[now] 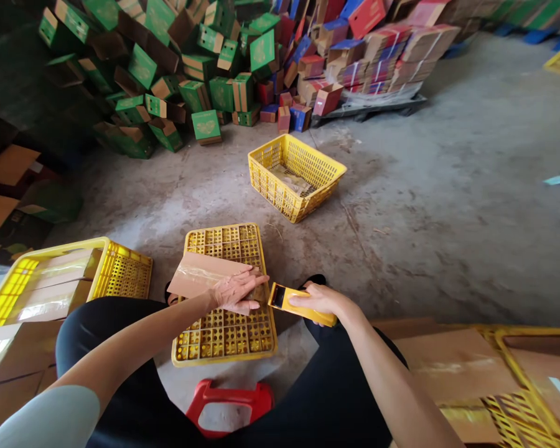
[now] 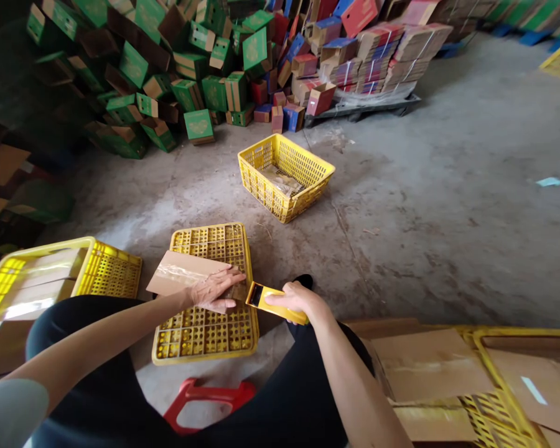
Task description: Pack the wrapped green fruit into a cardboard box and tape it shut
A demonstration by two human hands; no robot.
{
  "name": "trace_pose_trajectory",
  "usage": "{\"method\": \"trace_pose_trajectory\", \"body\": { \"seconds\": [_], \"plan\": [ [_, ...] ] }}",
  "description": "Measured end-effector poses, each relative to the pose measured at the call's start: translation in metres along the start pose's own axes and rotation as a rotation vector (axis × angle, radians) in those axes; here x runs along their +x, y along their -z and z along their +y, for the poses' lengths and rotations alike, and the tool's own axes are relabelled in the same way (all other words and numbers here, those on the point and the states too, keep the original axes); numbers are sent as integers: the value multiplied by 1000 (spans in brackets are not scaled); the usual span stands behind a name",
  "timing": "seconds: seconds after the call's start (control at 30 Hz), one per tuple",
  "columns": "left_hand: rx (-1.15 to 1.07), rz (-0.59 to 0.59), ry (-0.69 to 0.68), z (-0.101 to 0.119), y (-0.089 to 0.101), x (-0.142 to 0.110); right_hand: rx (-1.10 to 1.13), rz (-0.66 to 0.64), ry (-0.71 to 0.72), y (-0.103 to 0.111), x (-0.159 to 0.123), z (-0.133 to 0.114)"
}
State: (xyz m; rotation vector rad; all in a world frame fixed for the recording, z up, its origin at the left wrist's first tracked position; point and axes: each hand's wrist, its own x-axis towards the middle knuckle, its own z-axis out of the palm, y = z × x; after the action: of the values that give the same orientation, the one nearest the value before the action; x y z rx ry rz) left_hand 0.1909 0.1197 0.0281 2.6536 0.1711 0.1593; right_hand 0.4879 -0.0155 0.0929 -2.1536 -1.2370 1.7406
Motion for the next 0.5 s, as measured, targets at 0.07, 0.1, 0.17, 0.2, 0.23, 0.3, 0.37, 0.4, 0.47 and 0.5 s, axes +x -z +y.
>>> {"method": "trace_pose_trajectory", "body": {
  "seconds": [0.07,0.1,0.17,0.2,0.23,0.3,0.37,0.4,0.47,0.5],
  "plan": [
    [-6,14,-23,0,1,-1,-44,-1,-12,-2,4,-8],
    [-10,25,-31,1,1,-1,-82,-12,-28,-3,6,-14],
    [-22,53,-39,2,2,-1,-171,-53,-78,-5,9,-27],
    [-30,68,-42,4,3,-1,-211,-73,-102,-6,11,-34],
    [-40,82,-40,5,3,-1,-243,-92,-123,-7,14,-41],
    [-62,122,-7,7,6,-3,-274,-114,-144,-10,18,-53],
    [-75,202,87,7,11,-12,-275,-126,-153,-12,23,-62],
    [-75,262,160,5,15,-20,-277,-131,-158,-13,25,-65],
    [-51,415,339,-3,25,-42,-281,-137,-163,-14,29,-70],
    [-36,500,443,-9,31,-56,-284,-138,-165,-14,30,-71]
  ]
}}
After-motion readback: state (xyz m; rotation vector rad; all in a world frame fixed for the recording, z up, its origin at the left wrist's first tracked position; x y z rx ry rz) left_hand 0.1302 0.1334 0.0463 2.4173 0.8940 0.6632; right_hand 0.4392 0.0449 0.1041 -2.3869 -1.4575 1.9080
